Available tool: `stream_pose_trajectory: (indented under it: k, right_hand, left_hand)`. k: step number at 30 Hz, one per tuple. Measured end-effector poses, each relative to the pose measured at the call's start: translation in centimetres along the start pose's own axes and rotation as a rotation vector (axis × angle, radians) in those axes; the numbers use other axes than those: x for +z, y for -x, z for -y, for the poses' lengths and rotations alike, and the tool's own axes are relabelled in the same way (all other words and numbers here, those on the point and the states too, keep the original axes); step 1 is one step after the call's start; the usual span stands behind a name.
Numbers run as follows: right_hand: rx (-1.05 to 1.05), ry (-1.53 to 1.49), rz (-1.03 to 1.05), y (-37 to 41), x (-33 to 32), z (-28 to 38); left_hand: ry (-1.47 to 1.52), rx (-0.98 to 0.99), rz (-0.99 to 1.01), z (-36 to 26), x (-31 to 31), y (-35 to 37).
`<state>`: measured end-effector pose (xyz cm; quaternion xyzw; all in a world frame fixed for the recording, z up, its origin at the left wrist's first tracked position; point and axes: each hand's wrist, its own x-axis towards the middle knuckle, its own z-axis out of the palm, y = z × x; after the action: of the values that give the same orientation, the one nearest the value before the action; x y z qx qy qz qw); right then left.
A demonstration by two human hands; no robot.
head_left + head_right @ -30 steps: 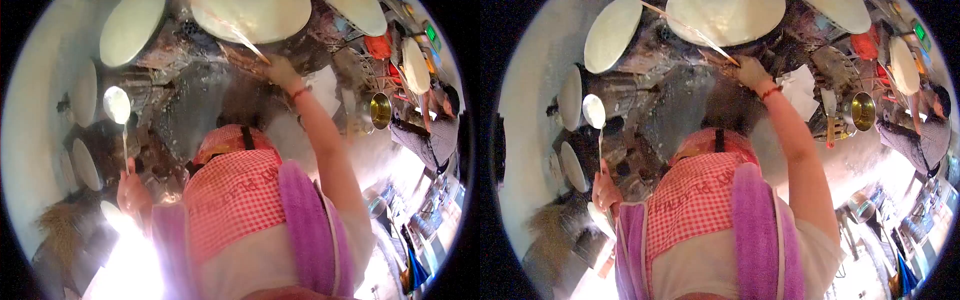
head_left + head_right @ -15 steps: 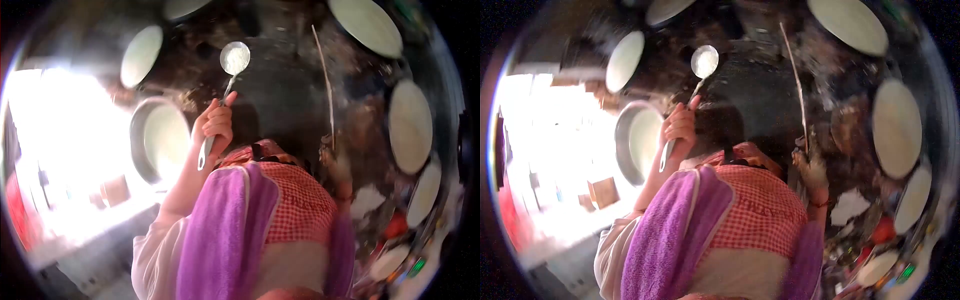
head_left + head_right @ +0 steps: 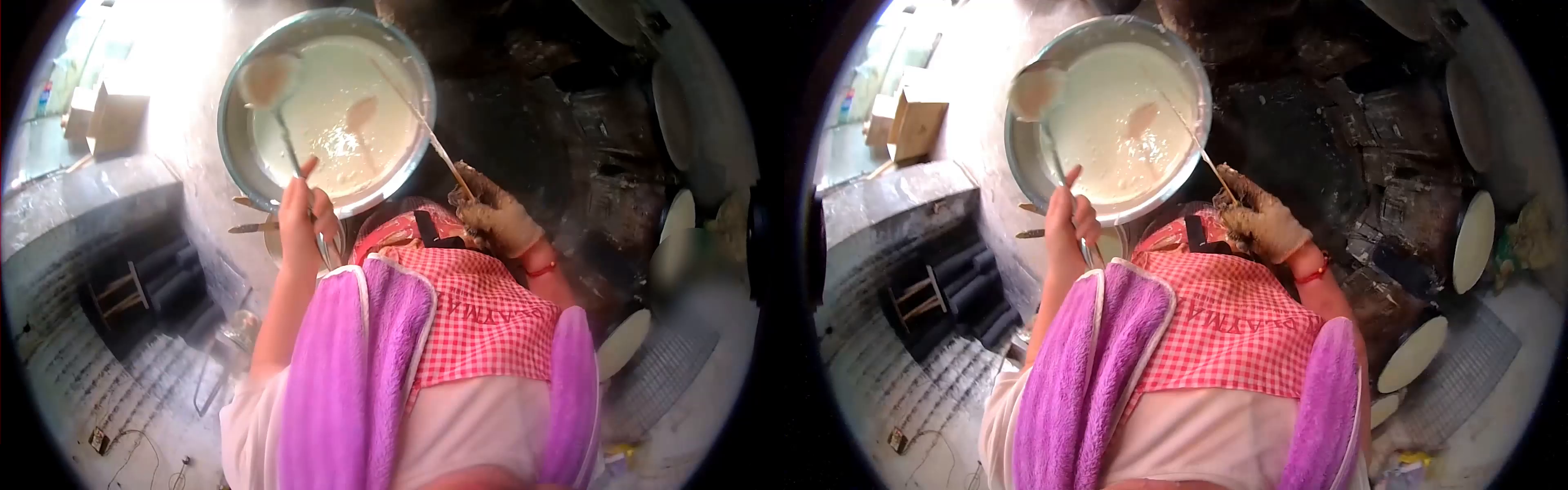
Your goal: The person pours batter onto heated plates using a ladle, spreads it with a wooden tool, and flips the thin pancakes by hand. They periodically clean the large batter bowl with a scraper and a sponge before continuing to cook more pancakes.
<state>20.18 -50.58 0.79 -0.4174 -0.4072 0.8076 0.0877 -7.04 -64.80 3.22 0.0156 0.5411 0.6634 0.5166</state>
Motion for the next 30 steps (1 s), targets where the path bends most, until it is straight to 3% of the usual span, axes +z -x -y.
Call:
stream_pose_trajectory:
  k: [1, 2, 5, 7, 9, 11, 13, 15, 17, 18, 19, 20, 21, 24, 28, 30]
  right_hand:
    - [0.154, -0.223, 0.026, -2.2, 2.1, 1.4]
    - [0.217, -0.234, -0.075, -4.5, 4.2, 3.2]
    - [0.348, 0.099, -0.069, -12.4, 3.8, 0.0]
    - [0.497, 0.258, 0.019, -11.9, 6.1, 1.6]
    - [0.511, 0.095, 0.025, -11.1, 7.1, 5.1]
    - [0.392, -0.055, -0.087, -12.3, 4.3, 3.1]
    - [0.572, 0.225, -0.162, -13.4, 4.8, 1.9]
    - [0.468, 0.193, -0.078, -13.1, 5.1, 2.1]
    - [0.454, 0.156, -0.039, -12.3, 4.3, 3.9]
    - [0.392, 0.243, -0.089, -12.4, 3.7, 1.8]
    - [0.331, 0.322, -0.145, -12.1, 2.7, -1.4]
    - [0.325, 0.363, -0.065, -11.3, 1.4, -2.9]
    - [0.118, 0.717, -0.001, -10.9, 0.2, -3.4]
    - [-0.221, 1.25, 0.043, -8.4, -0.7, 0.0]
    - [-0.483, 1.298, 0.003, -4.6, -1.0, 0.6]
    - [-0.748, 1.308, 0.025, -3.1, -1.1, 1.4]
  left_hand:
    - [-0.048, -0.043, 0.008, 0.1, -2.3, -1.2]
    - [-0.145, -0.1, -0.045, 0.7, -3.9, -3.0]
    - [-0.624, -0.152, -0.145, 5.9, -8.9, -10.9]
    - [-0.703, -0.188, -0.156, 9.0, -10.9, -15.2]
    - [-0.958, -0.176, -0.176, 10.6, -12.4, -16.9]
    - [-0.988, -0.19, -0.152, 10.8, -13.0, -18.5]
    - [-1.037, -0.243, -0.125, 11.1, -13.1, -19.2]
    - [-1.033, -0.259, -0.134, 10.8, -12.6, -19.8]
    - [-0.748, -0.435, -0.128, 10.4, -11.2, -19.3]
    - [-0.744, -0.423, -0.13, 10.6, -10.3, -19.2]
    - [-0.341, -0.511, -0.054, 10.9, -9.4, -18.5]
    - [0.062, -0.571, 0.03, 11.0, -8.0, -18.3]
    - [0.114, -0.559, 0.0, 10.1, -6.0, -16.9]
    - [0.24, -0.493, 0.068, 7.7, -2.1, -12.7]
    - [0.355, -0.254, 0.069, 3.7, 3.4, -6.0]
    - [0.352, -0.093, 0.138, 1.6, 5.2, -3.1]
